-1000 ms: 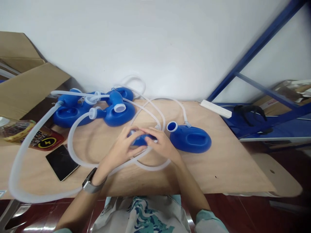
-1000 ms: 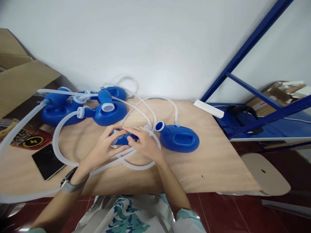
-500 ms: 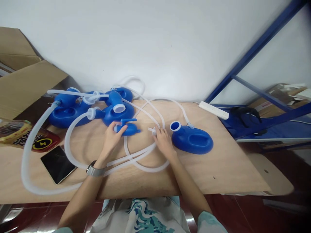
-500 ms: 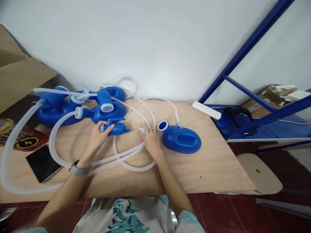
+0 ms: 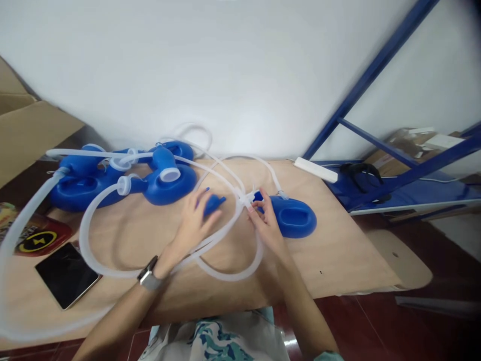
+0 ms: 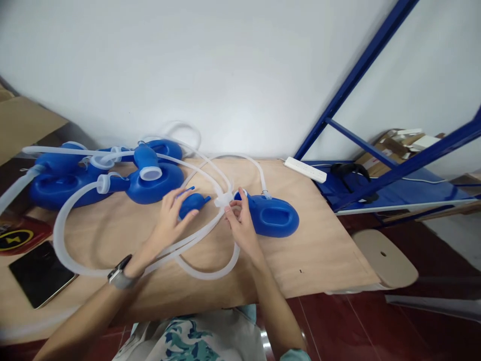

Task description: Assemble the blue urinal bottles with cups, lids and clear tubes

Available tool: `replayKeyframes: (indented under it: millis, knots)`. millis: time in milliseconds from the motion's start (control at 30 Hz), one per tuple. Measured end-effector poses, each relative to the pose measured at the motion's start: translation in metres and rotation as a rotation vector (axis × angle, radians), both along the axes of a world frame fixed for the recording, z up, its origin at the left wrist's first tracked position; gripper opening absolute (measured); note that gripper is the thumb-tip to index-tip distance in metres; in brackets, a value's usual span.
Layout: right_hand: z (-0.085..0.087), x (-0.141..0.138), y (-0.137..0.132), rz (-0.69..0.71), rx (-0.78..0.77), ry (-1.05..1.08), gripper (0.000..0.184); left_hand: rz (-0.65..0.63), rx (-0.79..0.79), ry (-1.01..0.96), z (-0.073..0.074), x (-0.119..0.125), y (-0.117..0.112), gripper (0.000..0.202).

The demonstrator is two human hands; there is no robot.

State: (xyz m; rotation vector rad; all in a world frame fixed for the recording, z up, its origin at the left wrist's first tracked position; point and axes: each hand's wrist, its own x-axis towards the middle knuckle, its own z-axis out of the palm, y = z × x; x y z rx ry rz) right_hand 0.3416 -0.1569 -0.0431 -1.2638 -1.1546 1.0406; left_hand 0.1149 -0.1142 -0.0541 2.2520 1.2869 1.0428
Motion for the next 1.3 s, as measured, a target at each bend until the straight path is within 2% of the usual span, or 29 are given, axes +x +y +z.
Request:
replayKeyframes:
  millis: [67, 167, 233, 333, 433, 467, 533, 567, 633, 700, 733, 800, 867, 933, 1167, 1300]
  knots:
    - [0.009, -0.007, -0.006, 0.052, -0.01, 0.074, 0.076, -0.133, -0.062, -0.003, 0.017, 0.024, -0.022, 0.072]
    - [0.022, -0.017, -0.019, 0.144, 0.032, 0.123, 0.066, -0.219, -0.248, -0.184, 0.029, 0.054, -0.037, 0.092]
    - [0.028, -0.015, -0.025, 0.282, 0.049, 0.141, 0.071, -0.262, -0.443, -0.383, 0.031, 0.065, -0.033, 0.096]
    - [0.032, 0.003, -0.031, 0.523, 0.053, 0.097, 0.083, -0.279, -0.72, -0.611, 0.036, 0.071, -0.02, 0.085]
    - [0.039, 0.029, -0.039, 0.635, 0.136, -0.108, 0.097, -0.285, -0.891, -0.683, 0.044, 0.07, -0.009, 0.077]
    - [0.043, 0.04, -0.042, 0.662, 0.165, -0.207, 0.094, -0.267, -0.909, -0.68, 0.047, 0.069, -0.005, 0.077]
    - [0.049, 0.068, -0.047, 0.654, 0.199, -0.391, 0.072, -0.196, -0.872, -0.638, 0.052, 0.066, 0.005, 0.076]
    - [0.049, 0.084, -0.047, 0.591, 0.199, -0.466, 0.058, -0.172, -0.839, -0.589, 0.052, 0.064, 0.011, 0.075]
    - [0.043, 0.121, -0.041, 0.286, 0.201, -0.565, 0.044, -0.203, -0.798, -0.438, 0.051, 0.062, 0.024, 0.073]
    - [0.026, 0.156, -0.028, -0.147, 0.21, -0.71, 0.049, -0.289, -0.745, -0.245, 0.046, 0.064, 0.036, 0.068]
    - [0.015, 0.17, -0.021, -0.209, 0.178, -0.78, 0.055, -0.327, -0.675, -0.158, 0.043, 0.068, 0.04, 0.065]
    - [-0.008, 0.19, -0.007, -0.151, 0.118, -0.802, 0.056, -0.366, -0.461, -0.047, 0.038, 0.08, 0.045, 0.057]
    - [-0.027, 0.197, 0.002, -0.128, 0.113, -0.738, 0.053, -0.363, -0.268, -0.016, 0.032, 0.095, 0.044, 0.05]
    - [-0.039, 0.195, 0.005, -0.164, 0.135, -0.69, 0.049, -0.32, -0.179, -0.027, 0.027, 0.109, 0.04, 0.043]
    - [-0.039, 0.19, 0.001, -0.184, 0.147, -0.717, 0.044, -0.189, 0.087, 0.002, -0.006, 0.128, 0.024, 0.049]
    - [-0.041, 0.195, 0.002, -0.155, 0.159, -0.748, 0.047, -0.16, 0.152, 0.069, -0.017, 0.133, 0.022, 0.05]
